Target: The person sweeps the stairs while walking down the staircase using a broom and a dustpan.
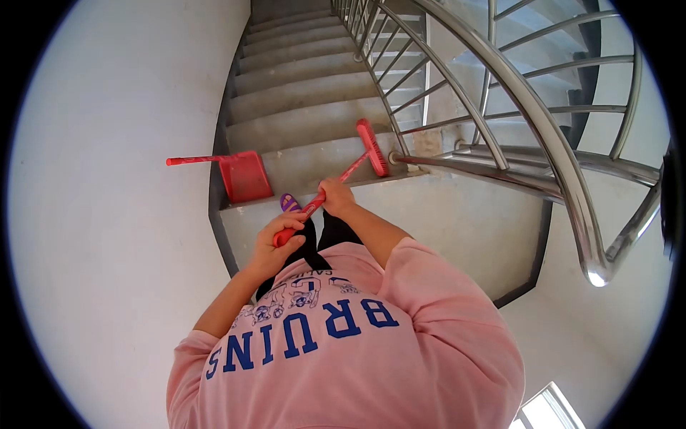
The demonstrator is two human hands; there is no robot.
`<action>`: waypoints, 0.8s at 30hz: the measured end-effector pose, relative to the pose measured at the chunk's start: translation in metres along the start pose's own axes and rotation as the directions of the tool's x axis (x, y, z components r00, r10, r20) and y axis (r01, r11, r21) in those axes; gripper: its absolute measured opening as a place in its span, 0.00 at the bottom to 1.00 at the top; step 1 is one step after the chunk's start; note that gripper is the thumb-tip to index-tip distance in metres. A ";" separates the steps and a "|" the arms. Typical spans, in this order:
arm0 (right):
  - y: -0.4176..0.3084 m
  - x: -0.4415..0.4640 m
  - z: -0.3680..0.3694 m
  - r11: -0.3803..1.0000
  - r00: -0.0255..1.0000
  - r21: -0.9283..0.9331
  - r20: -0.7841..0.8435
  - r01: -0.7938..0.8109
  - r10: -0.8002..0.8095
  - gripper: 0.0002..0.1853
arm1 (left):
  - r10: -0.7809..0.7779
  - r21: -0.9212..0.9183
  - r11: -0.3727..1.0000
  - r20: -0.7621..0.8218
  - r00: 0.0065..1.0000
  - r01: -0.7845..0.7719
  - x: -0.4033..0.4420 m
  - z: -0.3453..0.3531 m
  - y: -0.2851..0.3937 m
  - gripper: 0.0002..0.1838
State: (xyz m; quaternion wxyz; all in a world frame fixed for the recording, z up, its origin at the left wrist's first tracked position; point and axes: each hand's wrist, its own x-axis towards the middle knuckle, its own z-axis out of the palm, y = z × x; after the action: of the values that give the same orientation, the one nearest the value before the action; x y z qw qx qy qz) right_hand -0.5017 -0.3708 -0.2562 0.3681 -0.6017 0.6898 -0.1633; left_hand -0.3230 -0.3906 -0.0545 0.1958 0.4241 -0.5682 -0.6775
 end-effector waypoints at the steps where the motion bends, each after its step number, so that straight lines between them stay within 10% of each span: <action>1: -0.006 0.000 0.000 1.000 0.999 0.008 0.026 -0.022 0.022 0.06 | 0.002 0.012 1.000 0.001 1.000 -0.002 -0.002 -0.004 0.003 0.11; 24: -0.159 0.043 0.114 0.919 0.970 0.316 -0.016 0.236 -0.244 0.07 | 0.004 0.308 0.950 -0.162 0.987 0.046 -0.083 -0.144 0.041 0.10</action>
State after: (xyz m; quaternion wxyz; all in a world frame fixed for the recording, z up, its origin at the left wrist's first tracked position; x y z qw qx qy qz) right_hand -0.3089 -0.4223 -0.2406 0.4449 -0.6168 0.5714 -0.3084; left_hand -0.1702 -0.4271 0.0136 0.1646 0.5089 -0.6455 -0.5453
